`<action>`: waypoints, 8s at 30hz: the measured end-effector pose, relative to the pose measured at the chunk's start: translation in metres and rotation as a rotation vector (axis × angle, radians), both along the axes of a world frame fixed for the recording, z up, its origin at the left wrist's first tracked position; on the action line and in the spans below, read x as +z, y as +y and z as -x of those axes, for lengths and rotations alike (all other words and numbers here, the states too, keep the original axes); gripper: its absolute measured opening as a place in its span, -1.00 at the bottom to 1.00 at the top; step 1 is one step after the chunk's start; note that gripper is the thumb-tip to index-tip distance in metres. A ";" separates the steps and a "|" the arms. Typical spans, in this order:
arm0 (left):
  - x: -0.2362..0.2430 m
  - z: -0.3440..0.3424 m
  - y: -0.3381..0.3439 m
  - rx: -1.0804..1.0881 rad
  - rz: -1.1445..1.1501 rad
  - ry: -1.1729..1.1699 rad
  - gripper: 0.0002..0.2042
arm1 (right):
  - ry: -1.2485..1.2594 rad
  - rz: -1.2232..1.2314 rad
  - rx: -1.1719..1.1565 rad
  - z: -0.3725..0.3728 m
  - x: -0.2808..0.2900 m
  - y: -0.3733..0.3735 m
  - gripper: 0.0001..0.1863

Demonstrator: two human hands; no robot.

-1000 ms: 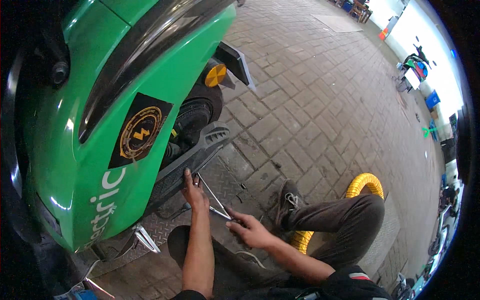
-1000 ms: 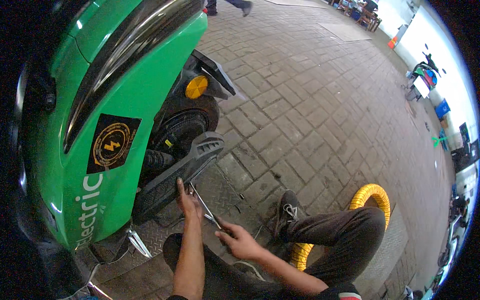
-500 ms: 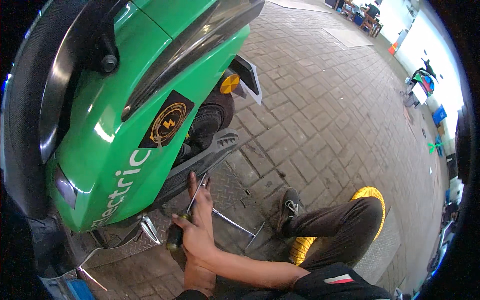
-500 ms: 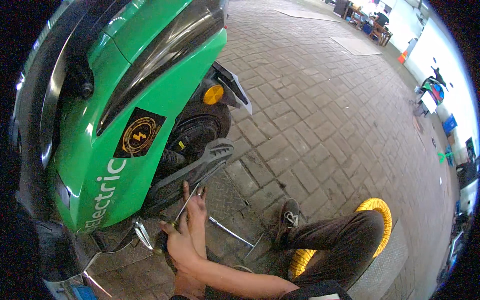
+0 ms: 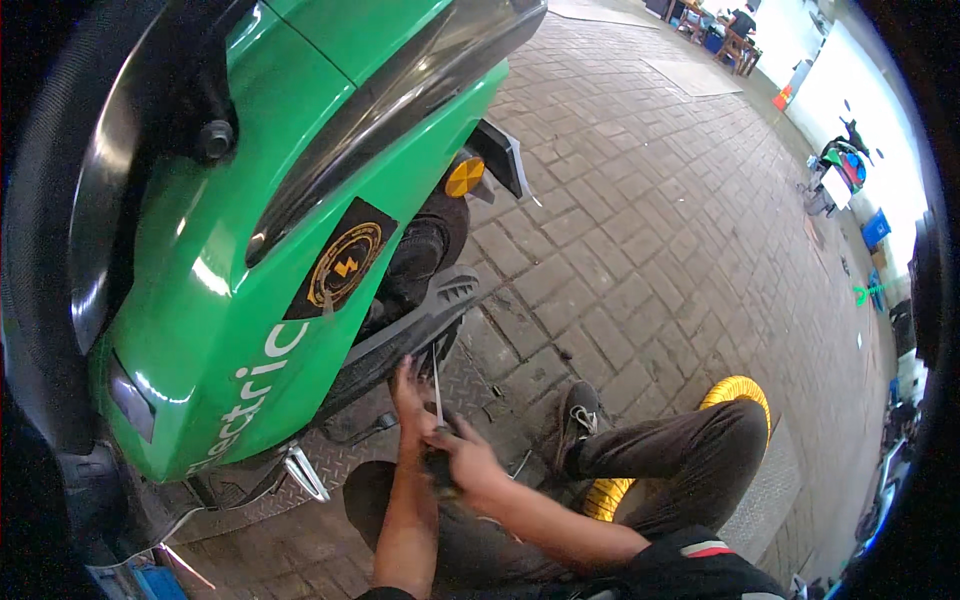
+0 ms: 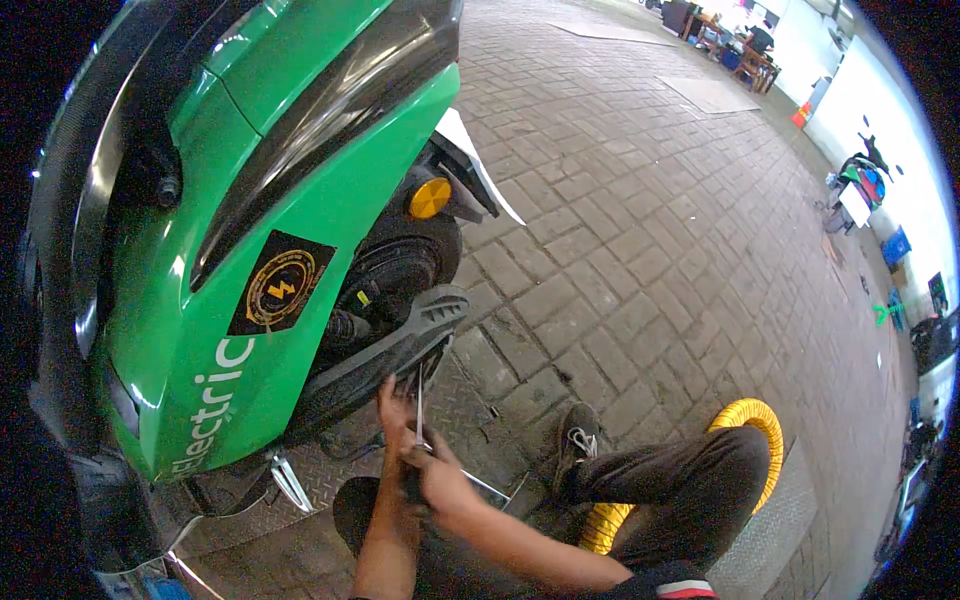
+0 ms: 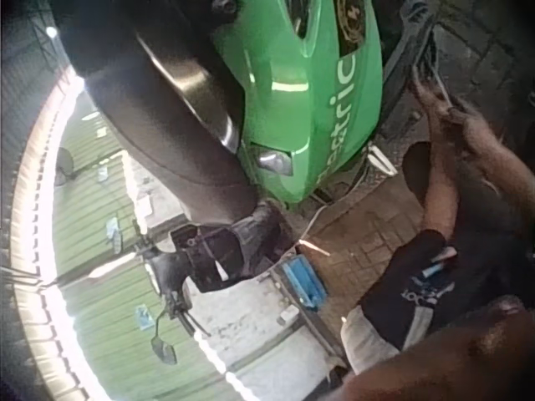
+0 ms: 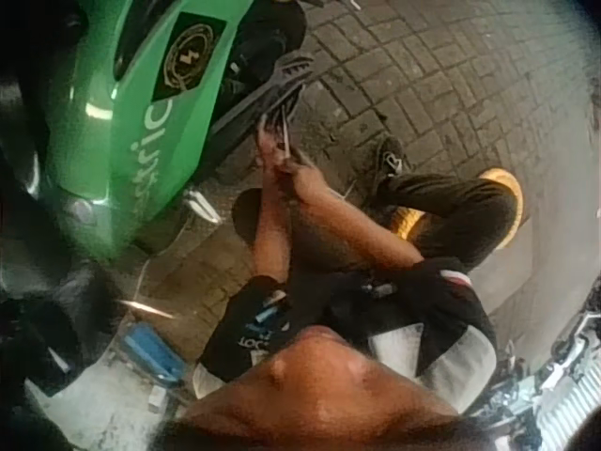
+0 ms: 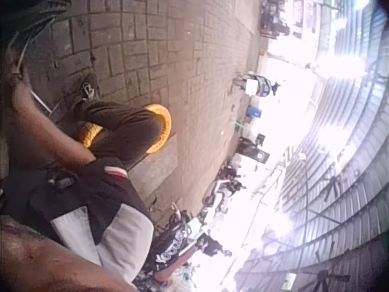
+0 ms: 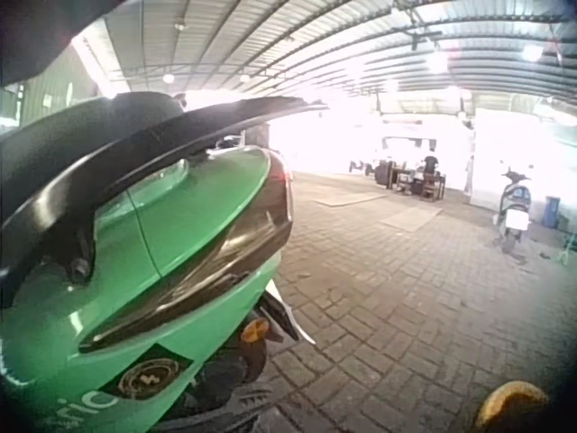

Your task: The person uses a T-socket wrench to unscrew bolts from the rear wheel motor area of an electric scooter and uses a screwdriver to pry off a black bracket, handling the bolts and the bracket by hand.

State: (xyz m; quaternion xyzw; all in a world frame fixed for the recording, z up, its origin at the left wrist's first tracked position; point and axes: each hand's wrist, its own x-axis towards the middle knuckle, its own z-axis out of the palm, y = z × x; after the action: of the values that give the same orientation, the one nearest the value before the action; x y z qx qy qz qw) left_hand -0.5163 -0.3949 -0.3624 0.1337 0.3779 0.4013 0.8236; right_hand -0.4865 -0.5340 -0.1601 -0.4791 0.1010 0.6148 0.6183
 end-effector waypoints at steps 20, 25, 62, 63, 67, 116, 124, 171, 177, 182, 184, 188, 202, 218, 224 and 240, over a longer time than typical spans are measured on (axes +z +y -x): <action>-0.010 0.008 -0.009 -0.273 -0.157 0.689 -0.76 | -1.766 0.632 0.762 -0.081 -0.257 -0.104 -0.50; -0.005 0.012 -0.003 -0.284 -0.119 0.647 -0.76 | -1.743 0.479 1.033 -0.009 -0.329 -0.120 -0.68; 0.071 -0.010 -0.035 -0.446 -0.465 0.745 -0.63 | -0.886 -0.248 0.061 -0.042 -0.182 -0.082 -0.67; 0.072 -0.011 -0.035 -0.448 -0.468 0.754 -0.64 | -0.872 -0.245 0.073 -0.044 -0.179 -0.082 -0.66; 0.074 -0.012 -0.034 -0.422 -0.441 0.753 -0.67 | -0.775 -0.268 0.037 -0.044 -0.176 -0.078 -0.63; 0.079 -0.015 -0.040 -0.307 -0.485 0.859 -0.77 | 0.495 -0.276 0.129 -0.054 -0.149 -0.076 -0.58; 0.069 -0.019 -0.052 -0.415 -0.499 0.943 -0.64 | 0.051 -0.225 0.312 -0.071 -0.173 -0.094 -0.61; 0.044 0.006 -0.017 -0.412 -0.557 0.833 -0.74 | -0.900 0.120 1.266 -0.109 -0.107 -0.007 -0.45; 0.076 -0.001 -0.024 -0.334 -0.295 0.433 -0.79 | -0.557 -0.518 1.253 -0.130 -0.172 -0.003 -0.61; 0.102 -0.001 -0.031 -0.419 -0.394 0.781 -0.77 | -1.392 -0.168 1.526 -0.130 -0.155 0.018 -0.68; 0.069 0.016 -0.019 -0.434 -0.475 0.797 -0.77 | -1.178 -0.144 1.397 -0.115 -0.130 0.016 -0.69; 0.086 0.016 -0.026 -0.399 -0.455 0.601 -0.80 | -0.796 -0.161 1.450 -0.116 -0.129 0.021 -0.62; 0.059 0.010 -0.016 -0.367 -0.732 0.668 -0.85 | -0.899 0.044 1.316 -0.121 -0.147 0.019 -0.62; 0.083 -0.005 -0.019 -0.203 -0.753 0.957 -0.74 | -1.544 -0.141 1.537 -0.112 -0.119 0.018 -0.78; 0.094 -0.008 -0.024 -0.149 -0.393 0.506 -0.76 | -0.509 -0.073 1.133 -0.116 -0.107 0.005 -0.72; 0.052 0.003 -0.020 -0.197 -0.324 0.448 -0.76 | -0.227 -0.202 1.064 -0.122 -0.121 0.004 -0.64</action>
State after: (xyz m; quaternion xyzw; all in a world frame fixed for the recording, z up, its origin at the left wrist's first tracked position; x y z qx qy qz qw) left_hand -0.5198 -0.4150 -0.3105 0.3850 0.4665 0.3349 0.7225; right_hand -0.3646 -0.5295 -0.2809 -0.4657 -0.2818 0.7935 0.2722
